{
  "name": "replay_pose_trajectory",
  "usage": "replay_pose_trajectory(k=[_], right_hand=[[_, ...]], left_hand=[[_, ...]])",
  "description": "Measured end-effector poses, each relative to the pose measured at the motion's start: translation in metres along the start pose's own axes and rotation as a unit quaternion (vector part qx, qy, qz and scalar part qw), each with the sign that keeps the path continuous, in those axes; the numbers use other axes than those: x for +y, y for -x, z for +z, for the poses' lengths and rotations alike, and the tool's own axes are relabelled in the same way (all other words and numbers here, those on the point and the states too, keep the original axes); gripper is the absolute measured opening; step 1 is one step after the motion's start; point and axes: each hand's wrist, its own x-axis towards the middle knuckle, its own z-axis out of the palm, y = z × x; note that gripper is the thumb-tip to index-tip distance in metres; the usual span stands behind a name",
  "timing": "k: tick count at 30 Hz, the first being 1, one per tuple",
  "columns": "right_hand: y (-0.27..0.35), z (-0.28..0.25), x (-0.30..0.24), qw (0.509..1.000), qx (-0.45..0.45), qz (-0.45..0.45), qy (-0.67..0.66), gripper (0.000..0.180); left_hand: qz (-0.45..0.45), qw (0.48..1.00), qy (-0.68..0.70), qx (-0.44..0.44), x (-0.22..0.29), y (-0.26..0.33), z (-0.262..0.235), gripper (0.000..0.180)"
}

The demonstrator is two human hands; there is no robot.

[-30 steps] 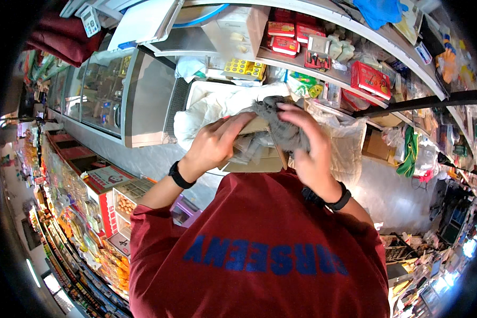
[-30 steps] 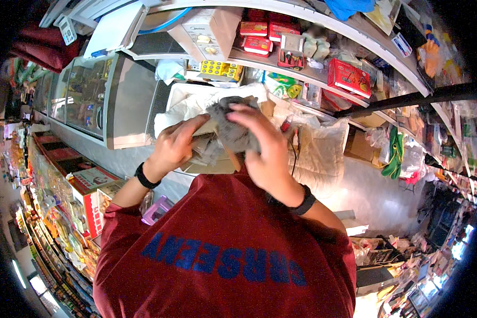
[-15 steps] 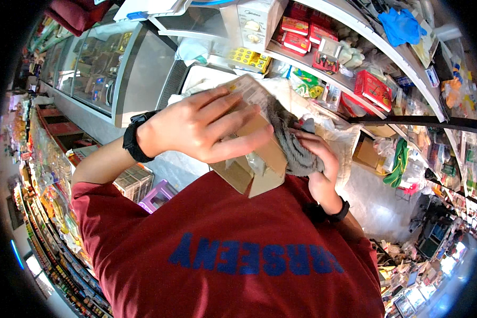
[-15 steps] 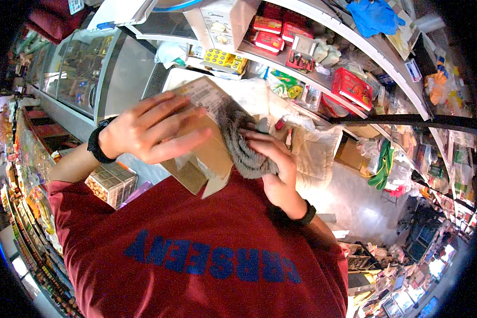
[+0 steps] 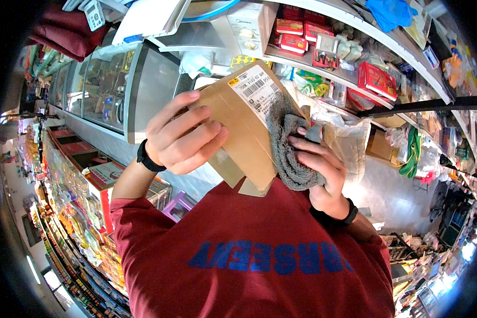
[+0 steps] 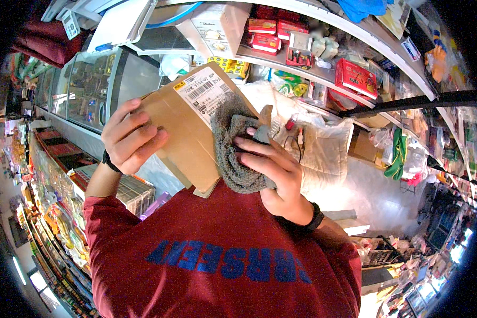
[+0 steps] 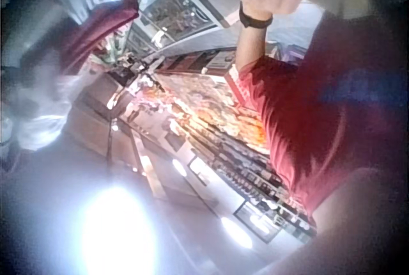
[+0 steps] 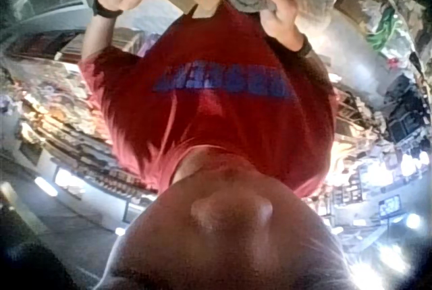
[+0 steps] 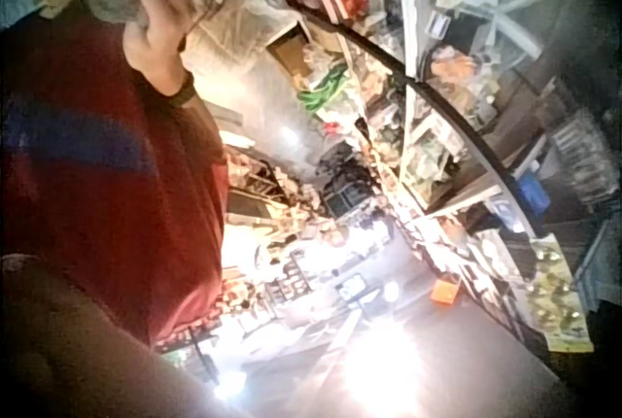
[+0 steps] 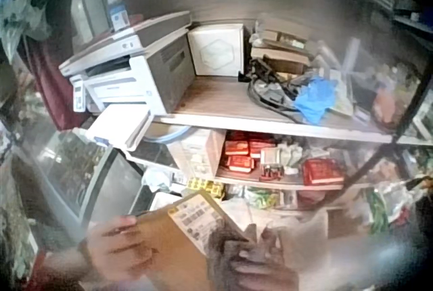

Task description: The person picks up a white box, a brown cardboard box, and a pink spray bottle one by one, and wipes each of them with a grey cloth.

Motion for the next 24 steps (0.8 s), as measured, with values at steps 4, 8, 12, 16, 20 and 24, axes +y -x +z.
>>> replay_pose_trajectory(k=[4,8,12,16,20,24], right_hand=[[-0.002,0.002,0.001,1.000,0.007,-0.002,-0.007,0.044],[-0.007,-0.002,0.004,0.997,0.045,0.059,0.022,0.046],[-0.022,-0.014,0.030,0.960,0.092,0.257,0.068,0.046],[-0.025,-0.043,0.071,0.948,0.133,0.287,0.026,0.048],[-0.067,-0.061,0.040,0.932,0.205,0.282,-0.096,0.050],[-0.080,-0.047,0.030,0.893,0.203,0.300,-0.266,0.050]], left_hand=[[0.011,1.000,-0.024,0.009,0.000,0.003,-0.002,0.019],[-0.005,1.000,-0.016,-0.015,0.001,0.006,-0.006,0.020],[-0.022,1.000,0.017,-0.010,0.001,0.002,-0.011,0.020],[-0.057,0.995,0.068,-0.037,0.003,-0.003,-0.017,0.024],[-0.062,0.993,0.086,-0.043,0.008,0.001,-0.011,0.029],[-0.233,0.927,0.287,0.066,0.008,0.024,0.011,0.023]])
